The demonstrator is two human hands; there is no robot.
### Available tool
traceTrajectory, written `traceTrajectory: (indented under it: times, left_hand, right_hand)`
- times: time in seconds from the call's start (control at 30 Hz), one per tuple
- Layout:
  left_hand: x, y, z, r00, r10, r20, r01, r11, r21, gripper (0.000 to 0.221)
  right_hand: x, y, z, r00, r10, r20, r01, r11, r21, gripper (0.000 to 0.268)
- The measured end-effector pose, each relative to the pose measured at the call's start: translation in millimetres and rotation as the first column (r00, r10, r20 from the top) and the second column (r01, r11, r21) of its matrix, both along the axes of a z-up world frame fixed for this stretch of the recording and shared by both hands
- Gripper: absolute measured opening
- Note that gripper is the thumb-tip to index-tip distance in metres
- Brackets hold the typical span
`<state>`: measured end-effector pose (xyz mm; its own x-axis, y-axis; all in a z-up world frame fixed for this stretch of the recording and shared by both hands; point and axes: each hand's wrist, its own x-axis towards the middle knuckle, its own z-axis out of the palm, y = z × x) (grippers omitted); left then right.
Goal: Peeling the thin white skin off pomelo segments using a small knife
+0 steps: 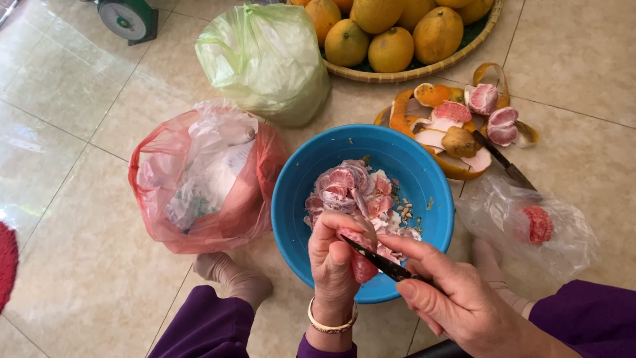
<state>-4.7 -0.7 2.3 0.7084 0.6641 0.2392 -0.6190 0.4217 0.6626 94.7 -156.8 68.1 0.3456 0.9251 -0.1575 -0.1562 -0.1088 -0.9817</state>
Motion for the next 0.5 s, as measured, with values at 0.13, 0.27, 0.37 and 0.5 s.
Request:
traceTrajectory:
  times: [0.13, 0.27, 0.37, 0.5]
  left_hand:
    - [-2.1, -4.8, -3.0, 1.0, -0.01, -0.025, 0.009, 0.999, -0.05, 0.052]
    - [-1.8, -5.7, 1.4, 0.997, -0.076, 0.004, 0.076, 0.995, -0.058, 0.051]
    - [-0.6, -7.1, 0.1, 0.996, -0.09, 0.028, 0.092, 0.992, -0.084, 0.05]
    - [-1.2, -8.1, -4.6, 0.998, 0.009, -0.069, -0.013, 0.998, -0.066, 0.051]
  right_hand:
    - [-3.1, 8.8, 10.8, 0.998, -0.039, 0.054, 0.04, 0.999, -0.021, 0.052]
    - [-7.7, 15.5, 16.0, 0.976, -0.073, 0.203, 0.072, 0.997, 0.015, 0.044]
    - [-6.9, 18.0, 19.1, 0.957, -0.087, 0.275, 0.066, 0.994, 0.085, 0.045]
    - [-3.3, 14.5, 17.2, 0.928, -0.076, 0.365, 0.028, 0.99, 0.137, 0.053]
